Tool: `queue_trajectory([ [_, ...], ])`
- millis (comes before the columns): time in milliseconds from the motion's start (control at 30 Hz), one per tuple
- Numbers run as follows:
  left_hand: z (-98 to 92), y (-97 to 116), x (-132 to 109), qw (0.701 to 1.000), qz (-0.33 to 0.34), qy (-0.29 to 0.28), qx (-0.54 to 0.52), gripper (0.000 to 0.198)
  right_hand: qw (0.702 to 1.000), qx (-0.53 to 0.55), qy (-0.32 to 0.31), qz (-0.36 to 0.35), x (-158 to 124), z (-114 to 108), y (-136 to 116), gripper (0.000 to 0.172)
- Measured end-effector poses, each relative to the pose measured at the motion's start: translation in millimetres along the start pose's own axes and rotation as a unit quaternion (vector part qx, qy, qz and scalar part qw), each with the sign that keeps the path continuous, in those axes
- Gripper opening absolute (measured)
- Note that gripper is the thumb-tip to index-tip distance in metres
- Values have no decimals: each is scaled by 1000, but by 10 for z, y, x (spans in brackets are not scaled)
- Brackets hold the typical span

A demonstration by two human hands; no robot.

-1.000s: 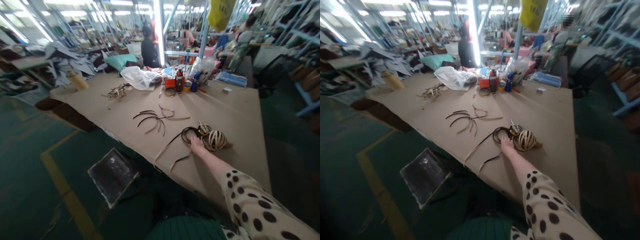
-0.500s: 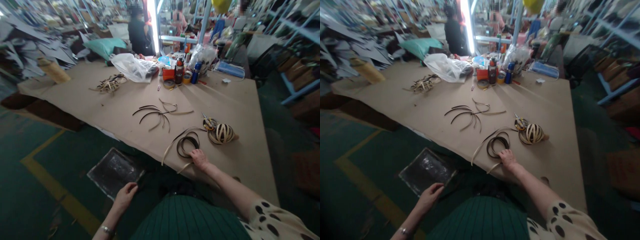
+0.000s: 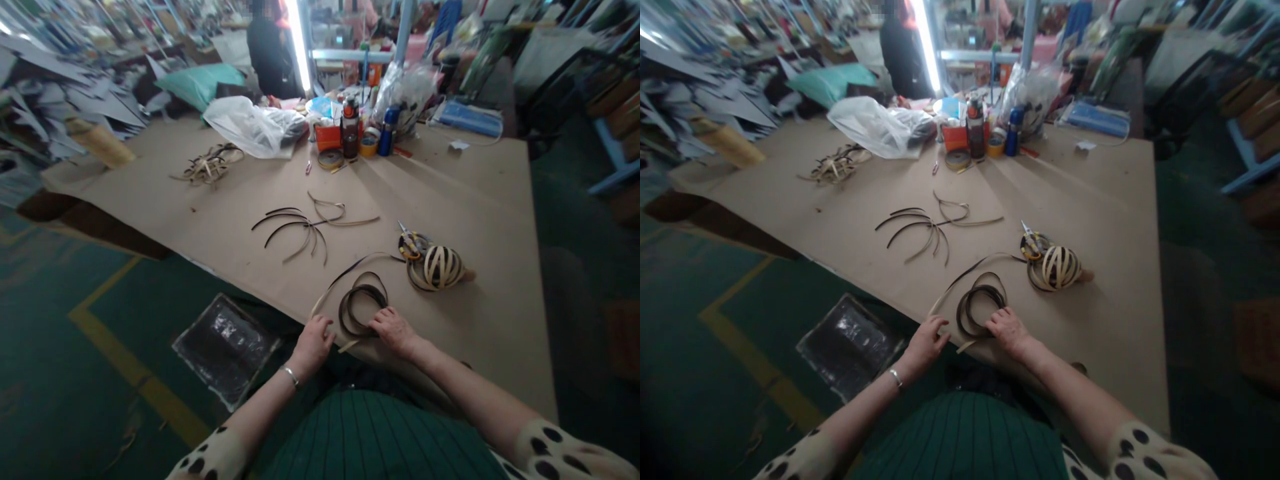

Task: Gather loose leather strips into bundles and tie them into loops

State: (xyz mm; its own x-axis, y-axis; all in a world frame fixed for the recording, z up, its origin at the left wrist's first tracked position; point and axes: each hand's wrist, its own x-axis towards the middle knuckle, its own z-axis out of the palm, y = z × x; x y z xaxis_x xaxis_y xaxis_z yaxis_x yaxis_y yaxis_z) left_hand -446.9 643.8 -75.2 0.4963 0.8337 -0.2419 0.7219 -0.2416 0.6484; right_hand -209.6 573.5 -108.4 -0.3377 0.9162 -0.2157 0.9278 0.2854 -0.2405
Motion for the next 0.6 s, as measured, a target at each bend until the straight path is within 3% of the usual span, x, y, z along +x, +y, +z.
queue_trajectory([
  [133,60,183,193,996,64,-2,68,32,996,26,82,11,-150,-152,147,49],
  [267,241,270,238,966,128,-76,211,56,978,59,180,90,-265,-399,655,39],
  [367,421,260,259,955,128,-107,245,67,970,138,189,58,-253,-513,940,30],
  [467,522,266,287,957,120,-97,246,63,962,212,173,28,-218,-542,998,28],
  [600,558,341,293,959,125,-97,234,60,928,297,203,97,-259,-539,1047,33],
])
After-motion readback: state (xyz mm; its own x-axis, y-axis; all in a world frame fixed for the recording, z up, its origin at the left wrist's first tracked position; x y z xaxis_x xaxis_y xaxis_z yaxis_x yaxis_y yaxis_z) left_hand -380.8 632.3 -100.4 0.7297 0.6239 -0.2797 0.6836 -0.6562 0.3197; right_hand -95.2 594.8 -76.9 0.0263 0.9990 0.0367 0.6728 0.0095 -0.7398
